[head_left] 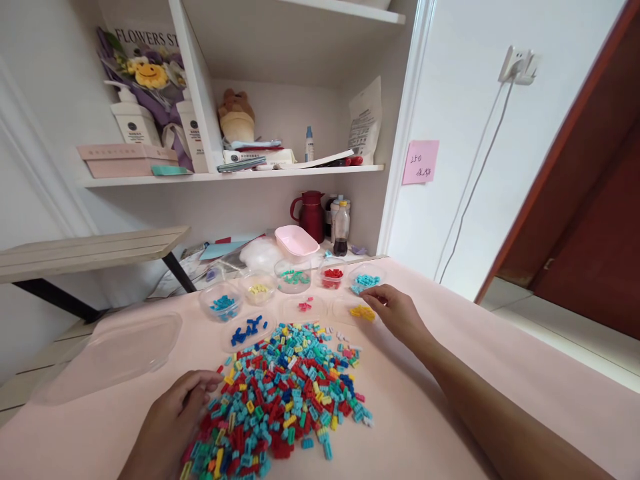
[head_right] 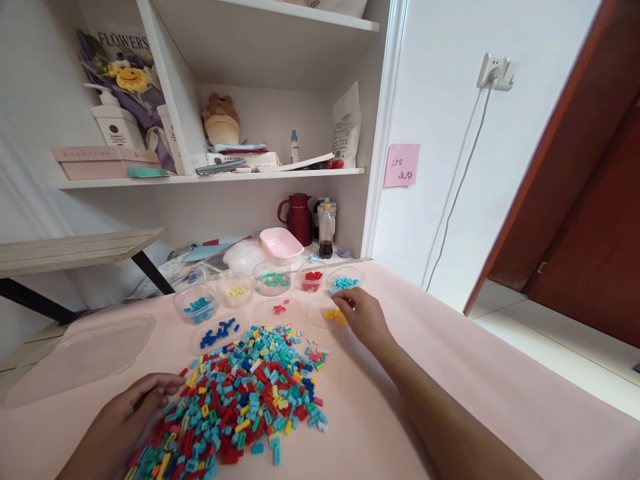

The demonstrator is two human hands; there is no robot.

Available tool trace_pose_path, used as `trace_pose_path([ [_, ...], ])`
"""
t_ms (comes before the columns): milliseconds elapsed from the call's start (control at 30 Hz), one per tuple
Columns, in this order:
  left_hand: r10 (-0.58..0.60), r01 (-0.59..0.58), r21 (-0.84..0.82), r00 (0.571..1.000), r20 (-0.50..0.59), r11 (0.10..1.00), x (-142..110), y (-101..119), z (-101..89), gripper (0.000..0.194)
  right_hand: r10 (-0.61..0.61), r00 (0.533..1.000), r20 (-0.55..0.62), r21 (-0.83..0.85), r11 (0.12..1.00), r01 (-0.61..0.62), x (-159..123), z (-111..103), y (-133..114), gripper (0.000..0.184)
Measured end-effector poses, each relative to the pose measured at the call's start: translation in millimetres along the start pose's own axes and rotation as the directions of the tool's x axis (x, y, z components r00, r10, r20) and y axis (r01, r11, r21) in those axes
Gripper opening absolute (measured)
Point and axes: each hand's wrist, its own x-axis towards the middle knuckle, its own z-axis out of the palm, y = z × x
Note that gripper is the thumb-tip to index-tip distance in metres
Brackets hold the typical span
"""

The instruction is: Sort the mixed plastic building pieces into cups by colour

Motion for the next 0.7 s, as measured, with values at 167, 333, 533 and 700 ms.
trace_pose_path([
  [167,0.011,-0.011,0.025,1.0,0.002,1.0,-1,8,-1.4,0.028,-0.006,0.998,0.058,0.124,0.992,-0.001,-9,-2,-18,0.027],
  [333,0.037,-0.037,0.065,0.999,-0.005,0.997,-2,10,-2.7,0.03,-0.211,0.934,0.289,0.069,0.977,0.199,-23,0,-40,0.023],
  [533,0.054,-0.054,0.085,0.999,-0.002,0.995,-1,5,-2.6,0.029,-0.301,0.848,0.437,-0.029,0.937,0.347,-29,-3,-52,0.023],
  [700,0.047,-0.046,0.071,0.999,-0.015,0.996,-2,13,-2.8,0.027,-0.168,0.84,0.515,-0.17,0.941,0.292,-21,-13,-40,0.018],
])
